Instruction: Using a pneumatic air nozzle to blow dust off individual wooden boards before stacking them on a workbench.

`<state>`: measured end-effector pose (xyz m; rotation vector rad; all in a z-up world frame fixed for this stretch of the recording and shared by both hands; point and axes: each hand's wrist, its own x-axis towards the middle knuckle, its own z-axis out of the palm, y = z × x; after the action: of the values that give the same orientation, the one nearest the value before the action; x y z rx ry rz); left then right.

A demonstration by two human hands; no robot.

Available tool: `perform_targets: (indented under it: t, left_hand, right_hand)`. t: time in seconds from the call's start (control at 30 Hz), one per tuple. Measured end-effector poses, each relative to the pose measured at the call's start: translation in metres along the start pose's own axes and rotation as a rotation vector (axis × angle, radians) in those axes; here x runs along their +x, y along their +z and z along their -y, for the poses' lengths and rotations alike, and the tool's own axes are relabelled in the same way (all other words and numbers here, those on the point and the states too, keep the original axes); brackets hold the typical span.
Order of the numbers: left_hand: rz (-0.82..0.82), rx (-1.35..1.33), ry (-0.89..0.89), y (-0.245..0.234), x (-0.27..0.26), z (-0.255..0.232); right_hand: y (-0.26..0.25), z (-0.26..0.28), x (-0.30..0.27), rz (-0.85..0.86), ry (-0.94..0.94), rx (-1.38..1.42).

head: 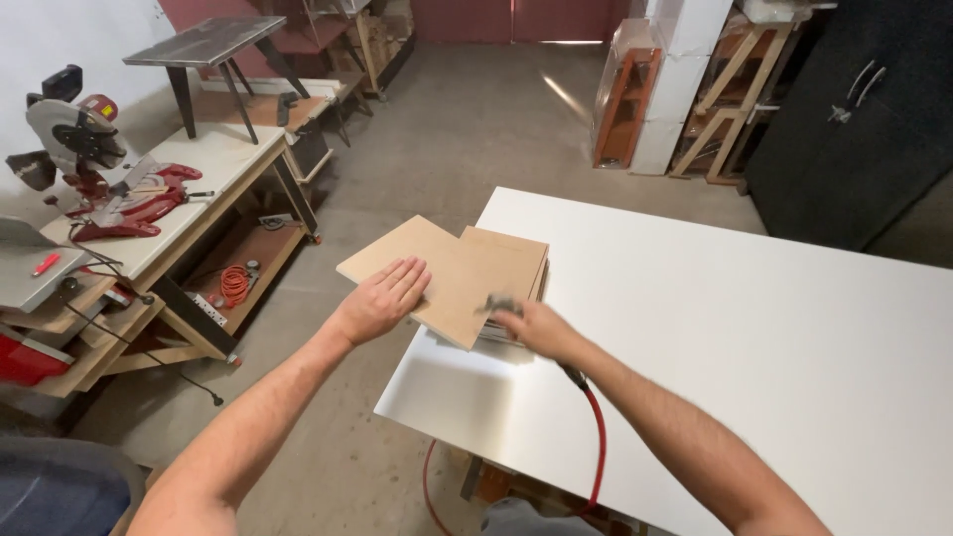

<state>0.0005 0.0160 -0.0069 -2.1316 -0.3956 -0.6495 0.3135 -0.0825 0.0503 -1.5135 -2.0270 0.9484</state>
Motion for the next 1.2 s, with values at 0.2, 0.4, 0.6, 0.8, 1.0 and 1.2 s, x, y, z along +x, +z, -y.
perform_targets:
  t: [0.2,0.4,0.6,0.8,1.0,1.2]
  left_hand:
    - [-0.042,-0.039,0.029,-0.009,0.01,-0.006]
    - [-0.068,-0.079,0.045,-0.003,0.007,-0.022]
    - [-0.083,-0.086,0.061,0.002,0.002,-0.036]
    - [-0.036,-0.115,0.019,0.011,-0.014,-0.029]
    - [0.001,-0.091,0.026,0.02,-0.009,-0.028]
    - [0.1,-0.13,0.051,0.01,0.022,-0.054]
  right_hand:
    - [0.018,-0.037,0.084,-0.089,-0.01,-0.042]
    - [0.026,-0.035,0.138,-0.135,-0.037,-0.027]
    - [0.04,-0.004,0.135,-0.008,-0.099,0.077]
    - [0.025,-0.011,0.058,-0.01,-0.011,0.156]
    - [0.027,-0.019,-0.009,0.031,0.028,0.115]
    - [0.021,-0.026,-0.047,-0.061,0.04,0.167]
